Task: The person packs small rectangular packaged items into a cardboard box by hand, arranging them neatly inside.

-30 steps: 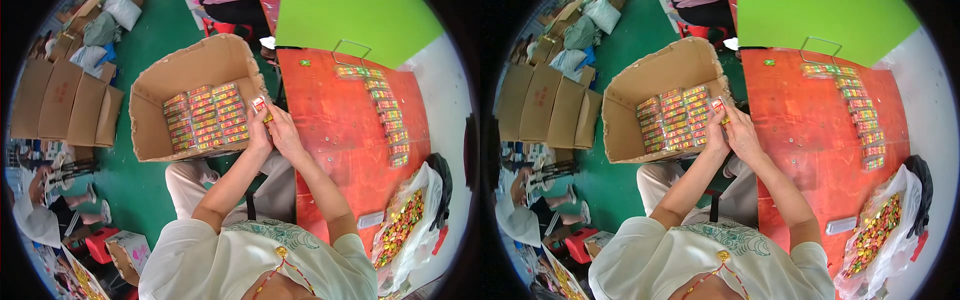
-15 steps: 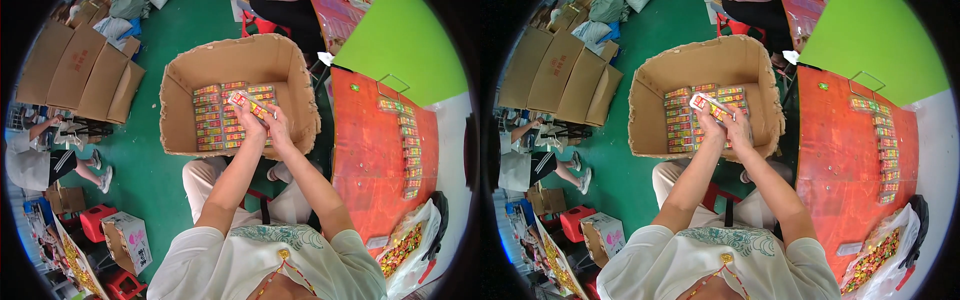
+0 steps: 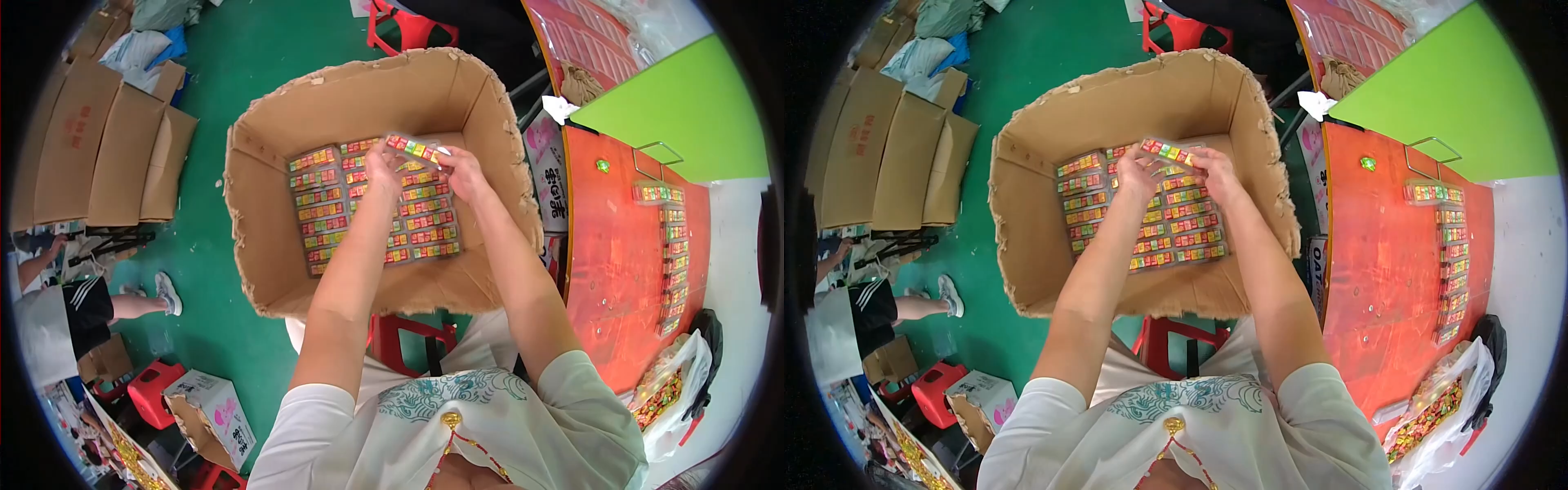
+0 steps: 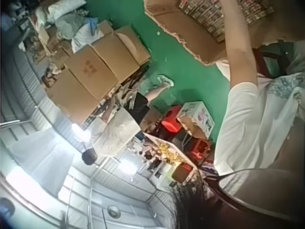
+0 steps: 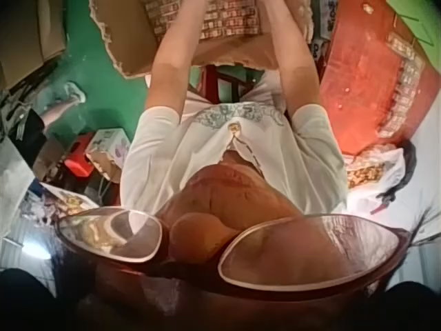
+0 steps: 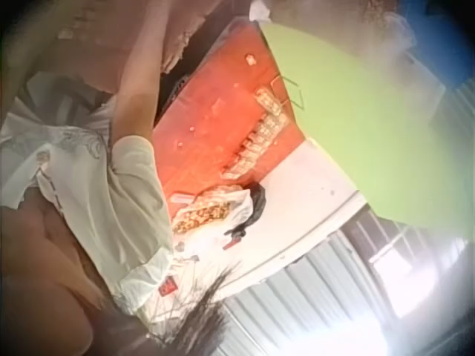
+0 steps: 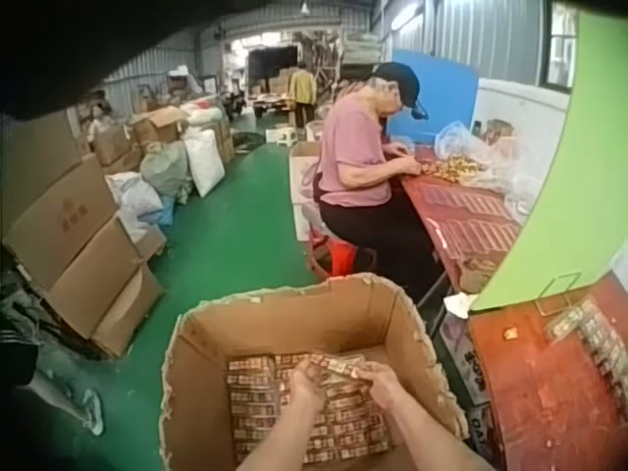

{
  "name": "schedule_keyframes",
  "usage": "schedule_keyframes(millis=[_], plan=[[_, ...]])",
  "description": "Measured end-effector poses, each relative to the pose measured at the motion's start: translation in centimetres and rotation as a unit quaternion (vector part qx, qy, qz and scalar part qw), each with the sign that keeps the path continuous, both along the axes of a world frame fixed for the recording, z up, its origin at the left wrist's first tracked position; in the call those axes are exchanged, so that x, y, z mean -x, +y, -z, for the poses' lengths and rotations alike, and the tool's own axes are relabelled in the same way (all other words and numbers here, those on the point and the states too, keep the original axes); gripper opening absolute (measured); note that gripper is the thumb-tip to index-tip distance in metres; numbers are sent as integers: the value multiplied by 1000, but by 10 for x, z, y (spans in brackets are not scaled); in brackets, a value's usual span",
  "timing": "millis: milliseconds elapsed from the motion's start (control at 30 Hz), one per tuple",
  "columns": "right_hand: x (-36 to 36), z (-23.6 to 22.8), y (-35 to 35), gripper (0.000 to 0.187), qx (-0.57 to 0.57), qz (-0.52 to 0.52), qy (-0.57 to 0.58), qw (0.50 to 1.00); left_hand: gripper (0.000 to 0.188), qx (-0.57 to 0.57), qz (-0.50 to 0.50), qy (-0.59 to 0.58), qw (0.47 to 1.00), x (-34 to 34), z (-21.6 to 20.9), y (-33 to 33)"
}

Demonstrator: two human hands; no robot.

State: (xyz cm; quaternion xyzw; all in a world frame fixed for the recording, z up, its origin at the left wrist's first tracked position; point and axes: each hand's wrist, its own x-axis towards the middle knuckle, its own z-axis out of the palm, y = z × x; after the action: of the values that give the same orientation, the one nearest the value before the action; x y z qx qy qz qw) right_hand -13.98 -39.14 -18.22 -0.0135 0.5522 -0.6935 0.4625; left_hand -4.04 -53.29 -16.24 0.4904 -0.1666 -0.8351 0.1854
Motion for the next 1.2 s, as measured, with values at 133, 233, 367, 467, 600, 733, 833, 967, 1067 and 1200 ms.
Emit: schedule_keyframes(millis=[133,233,367,467,600,733,833,967,1067,1200], plan=[[37,30,-29,26,-16,16,7,1000,46,486,276,-113,822,-3,58,-31],[68,59,-28,28,-54,30,24,998,52,628,412,-218,623,10,81,-12],[94,85,-27,31,-111,10,48,993,57,698,480,-237,475,29,96,-2],[103,99,-38,32,-139,-17,65,988,61,713,493,-242,435,31,118,-3],[122,118,-42,36,-153,-50,103,982,63,705,547,-232,387,26,140,7],[128,133,-50,38,-134,-61,98,984,65,744,510,-228,368,23,151,7],[131,144,-56,40,-187,-84,145,968,65,739,521,-234,359,23,152,11],[138,150,-57,39,-185,-113,126,968,66,729,527,-242,363,25,152,14],[118,153,-68,39,-190,-75,126,971,66,732,527,-249,353,18,155,11],[133,202,-62,44,-199,24,260,945,66,747,510,-228,361,31,148,21]])
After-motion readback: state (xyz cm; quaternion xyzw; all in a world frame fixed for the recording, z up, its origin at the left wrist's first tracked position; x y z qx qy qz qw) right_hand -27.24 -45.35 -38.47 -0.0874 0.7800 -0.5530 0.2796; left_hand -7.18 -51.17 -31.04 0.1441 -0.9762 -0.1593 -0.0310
